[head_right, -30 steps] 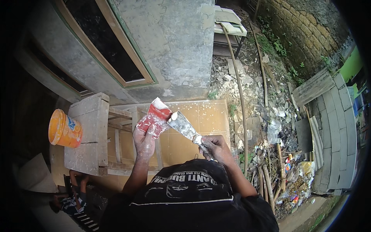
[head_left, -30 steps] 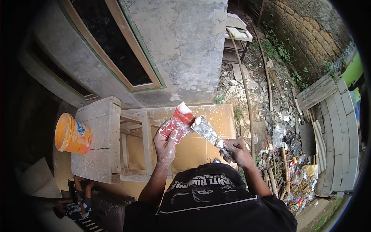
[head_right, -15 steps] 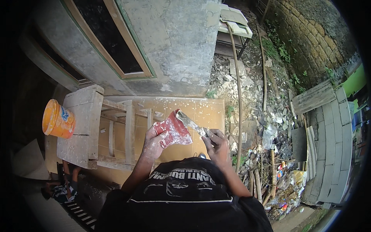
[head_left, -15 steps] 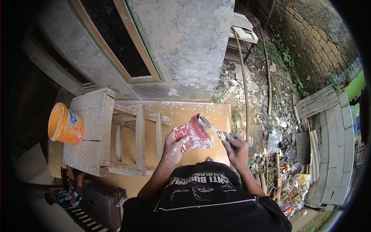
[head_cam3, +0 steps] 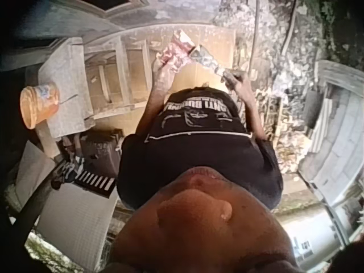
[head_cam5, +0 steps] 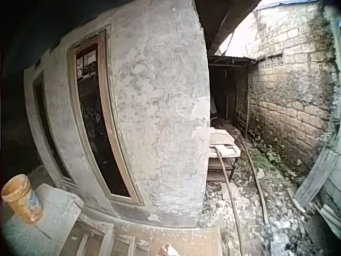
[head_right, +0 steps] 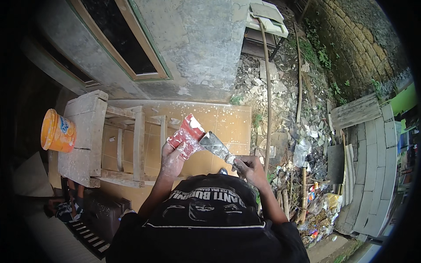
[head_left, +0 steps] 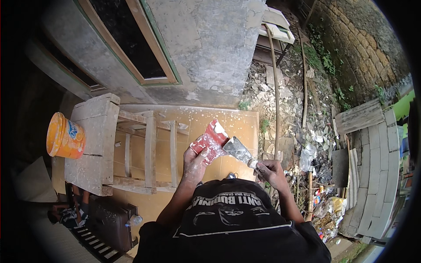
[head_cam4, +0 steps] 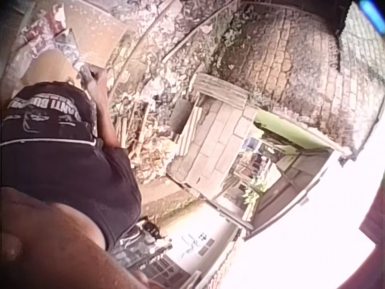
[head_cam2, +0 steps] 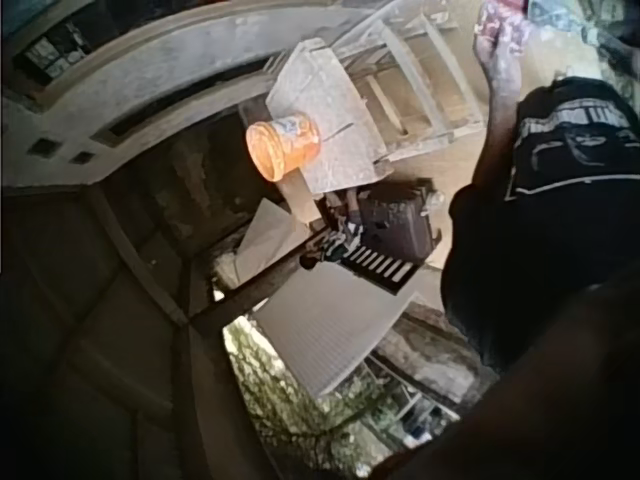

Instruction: The person scoops plaster from a bucket with a putty knife and applies it onto a wall using scrapers.

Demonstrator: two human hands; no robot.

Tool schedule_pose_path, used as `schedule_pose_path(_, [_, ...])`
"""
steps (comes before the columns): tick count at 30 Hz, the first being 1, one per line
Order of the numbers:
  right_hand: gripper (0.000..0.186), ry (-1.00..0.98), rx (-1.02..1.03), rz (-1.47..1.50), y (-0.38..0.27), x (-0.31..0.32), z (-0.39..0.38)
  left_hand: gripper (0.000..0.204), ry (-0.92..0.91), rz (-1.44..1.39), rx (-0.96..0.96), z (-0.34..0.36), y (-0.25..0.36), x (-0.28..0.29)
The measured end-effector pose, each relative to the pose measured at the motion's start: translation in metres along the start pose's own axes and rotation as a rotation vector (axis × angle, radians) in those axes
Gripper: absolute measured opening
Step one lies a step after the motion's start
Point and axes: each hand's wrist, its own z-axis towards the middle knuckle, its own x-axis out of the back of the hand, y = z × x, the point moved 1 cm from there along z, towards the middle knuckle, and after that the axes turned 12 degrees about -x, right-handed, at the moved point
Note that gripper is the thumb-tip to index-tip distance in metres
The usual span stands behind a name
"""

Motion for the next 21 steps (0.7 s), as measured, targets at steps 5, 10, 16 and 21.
schedule_pose_path(5, [0.030, -0.126, -0.090, 0.172, -0.002, 0.007, 0.012, 0.030, -0.200, 0.540, -0.073, -0.013, -0.016, -0.008])
schedule_pose_path(10, [0.023, -0.203, -0.104, 0.243, 0.009, 0.013, 0.019, 0.038, -0.443, 1.091, -0.473, -0.007, 0.007, -0.019])
schedule_pose_path(16, [0.024, -0.198, -0.052, 0.402, 0.013, 0.018, 0.020, 0.041, -0.570, 1.179, -0.499, -0.009, 0.000, -0.001])
schedule_pose_path(21, [0.022, -0.023, 0.025, 0.237, 0.011, 0.012, 0.015, 0.025, 0.015, 0.359, 0.025, -0.011, -0.015, 0.002])
